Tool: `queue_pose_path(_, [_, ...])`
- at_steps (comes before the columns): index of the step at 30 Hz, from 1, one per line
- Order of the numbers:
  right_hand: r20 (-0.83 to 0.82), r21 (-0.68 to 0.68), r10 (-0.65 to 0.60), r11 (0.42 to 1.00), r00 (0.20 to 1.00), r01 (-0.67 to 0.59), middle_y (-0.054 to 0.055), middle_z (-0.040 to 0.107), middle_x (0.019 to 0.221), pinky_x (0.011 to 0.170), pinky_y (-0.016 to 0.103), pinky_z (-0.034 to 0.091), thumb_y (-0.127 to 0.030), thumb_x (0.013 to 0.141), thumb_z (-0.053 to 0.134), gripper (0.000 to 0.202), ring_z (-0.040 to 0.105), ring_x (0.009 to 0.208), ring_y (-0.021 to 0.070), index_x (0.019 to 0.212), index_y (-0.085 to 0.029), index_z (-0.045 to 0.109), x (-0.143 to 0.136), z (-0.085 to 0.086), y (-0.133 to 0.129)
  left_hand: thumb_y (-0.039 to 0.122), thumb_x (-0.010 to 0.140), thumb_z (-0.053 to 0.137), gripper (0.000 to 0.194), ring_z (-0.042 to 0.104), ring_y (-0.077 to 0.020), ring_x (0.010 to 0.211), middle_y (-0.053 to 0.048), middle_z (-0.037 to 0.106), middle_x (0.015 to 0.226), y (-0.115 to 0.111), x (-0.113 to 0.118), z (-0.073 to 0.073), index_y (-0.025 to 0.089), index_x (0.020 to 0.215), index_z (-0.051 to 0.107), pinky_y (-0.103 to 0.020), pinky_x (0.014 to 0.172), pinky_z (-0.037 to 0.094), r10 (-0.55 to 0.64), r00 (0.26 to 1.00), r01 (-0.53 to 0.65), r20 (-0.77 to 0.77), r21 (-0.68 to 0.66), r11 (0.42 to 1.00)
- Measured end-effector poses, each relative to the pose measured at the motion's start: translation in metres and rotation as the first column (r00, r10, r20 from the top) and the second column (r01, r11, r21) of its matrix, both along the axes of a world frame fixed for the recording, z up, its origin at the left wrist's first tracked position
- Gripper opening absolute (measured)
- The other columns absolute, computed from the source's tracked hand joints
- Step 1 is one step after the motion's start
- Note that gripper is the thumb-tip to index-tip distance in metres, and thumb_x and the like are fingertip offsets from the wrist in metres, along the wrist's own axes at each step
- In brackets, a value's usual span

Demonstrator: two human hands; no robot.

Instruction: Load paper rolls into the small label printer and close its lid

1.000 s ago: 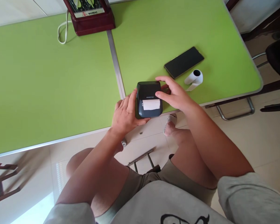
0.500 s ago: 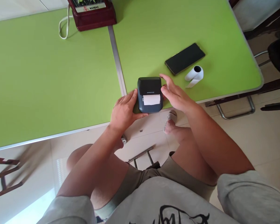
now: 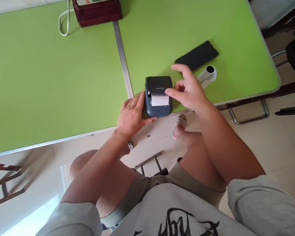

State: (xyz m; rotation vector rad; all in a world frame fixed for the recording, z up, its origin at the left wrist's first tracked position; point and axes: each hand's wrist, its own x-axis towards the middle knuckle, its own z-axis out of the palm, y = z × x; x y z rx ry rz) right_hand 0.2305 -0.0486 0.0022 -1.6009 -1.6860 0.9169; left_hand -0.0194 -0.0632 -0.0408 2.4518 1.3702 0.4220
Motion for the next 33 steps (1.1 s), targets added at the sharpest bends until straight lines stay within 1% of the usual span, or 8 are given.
queue_pose_path(6, [-0.052, 0.22, -0.159, 0.961, 0.986, 0.166, 0.001, 0.075, 0.087, 0.063, 0.035, 0.053, -0.054, 0.1, 0.058, 0.025, 0.071, 0.074, 0.0208, 0.11, -0.031, 0.06, -0.015, 0.017, 0.014, 0.085, 0.09, 0.055, 0.105, 0.056, -0.0376, 0.146, -0.023, 0.056, 0.159, -0.001, 0.0, 0.001, 0.013, 0.164, 0.037, -0.05, 0.122, 0.041, -0.015, 1.0, 0.015, -0.006, -0.008, 1.0])
queue_pose_path(9, [0.133, 0.234, -0.098, 0.97, 0.986, 0.065, 0.003, 0.078, 0.097, 0.073, 0.041, 0.057, -0.049, 0.096, 0.063, 0.019, 0.074, 0.084, 0.0255, 0.093, -0.031, 0.064, -0.018, 0.019, 0.022, 0.083, 0.092, 0.053, 0.102, 0.055, -0.0377, 0.147, -0.023, 0.055, 0.159, -0.001, 0.0, 0.003, 0.013, 0.164, 0.037, -0.051, 0.122, 0.041, -0.017, 1.0, 0.016, -0.004, -0.017, 1.0])
queue_pose_path(12, [0.349, 0.158, -0.019, 0.987, 0.937, -0.039, 0.006, 0.078, 0.092, 0.087, 0.052, 0.058, -0.048, 0.089, 0.072, 0.018, 0.072, 0.095, 0.0338, 0.089, -0.03, 0.072, -0.022, 0.02, 0.027, 0.084, 0.092, 0.051, 0.102, 0.055, -0.037, 0.147, -0.023, 0.055, 0.159, -0.001, 0.0, 0.003, 0.011, 0.163, 0.038, -0.05, 0.122, 0.041, -0.023, 1.0, 0.023, 0.0, -0.014, 1.0])
queue_pose_path(18, [0.445, 0.051, 0.093, 0.99, 0.891, -0.129, 0.004, 0.078, 0.09, 0.088, 0.058, 0.055, -0.03, 0.084, 0.073, 0.007, 0.07, 0.09, 0.0336, 0.086, -0.031, 0.08, -0.028, 0.021, 0.025, 0.085, 0.091, 0.053, 0.105, 0.056, -0.0373, 0.146, -0.024, 0.055, 0.159, -0.002, 0.0, 0.001, 0.01, 0.163, 0.037, -0.05, 0.122, 0.04, -0.026, 1.0, 0.026, 0.003, -0.003, 1.0])
queue_pose_path(25, [0.432, -0.06, 0.226, 0.973, 0.873, -0.222, 0.002, 0.079, 0.095, 0.091, 0.056, 0.055, -0.029, 0.073, 0.084, 0.031, 0.071, 0.094, 0.034, 0.103, -0.035, 0.079, -0.017, 0.014, 0.04, 0.085, 0.091, 0.054, 0.106, 0.056, -0.0371, 0.146, -0.023, 0.055, 0.16, -0.002, 0.0, 0.001, 0.011, 0.164, 0.036, -0.049, 0.122, 0.041, -0.037, 0.999, 0.037, 0.014, -0.001, 0.999])
queue_pose_path(28, [0.398, -0.063, 0.261, 0.964, 0.88, -0.258, 0.0, 0.081, 0.098, 0.089, 0.053, 0.057, -0.029, 0.073, 0.084, 0.031, 0.071, 0.092, 0.0316, 0.103, -0.034, 0.078, -0.016, 0.021, 0.04, 0.084, 0.091, 0.054, 0.103, 0.056, -0.0371, 0.146, -0.022, 0.055, 0.16, -0.002, 0.0, 0.001, 0.014, 0.165, 0.035, -0.05, 0.122, 0.04, -0.033, 0.999, 0.033, 0.016, -0.002, 0.999])
queue_pose_path(31, [0.24, -0.057, 0.241, 0.97, 0.94, -0.235, 0.002, 0.08, 0.106, 0.085, 0.049, 0.057, -0.028, 0.071, 0.083, 0.036, 0.072, 0.093, 0.0293, 0.107, -0.031, 0.076, -0.013, 0.035, 0.031, 0.086, 0.089, 0.054, 0.107, 0.056, -0.0373, 0.146, -0.022, 0.055, 0.16, -0.002, -0.001, -0.001, 0.012, 0.164, 0.036, -0.05, 0.122, 0.04, -0.032, 0.999, 0.032, 0.018, 0.001, 1.0])
queue_pose_path(33, [0.011, 0.013, 0.173, 0.985, 0.985, -0.174, 0.002, 0.078, 0.107, 0.069, 0.04, 0.053, -0.033, 0.072, 0.08, 0.039, 0.07, 0.088, 0.0243, 0.111, -0.032, 0.073, -0.007, 0.041, 0.025, 0.088, 0.088, 0.054, 0.11, 0.056, -0.0373, 0.146, -0.023, 0.055, 0.159, -0.002, -0.001, -0.001, 0.01, 0.164, 0.037, -0.05, 0.122, 0.04, -0.03, 0.999, 0.03, 0.016, 0.001, 1.0])
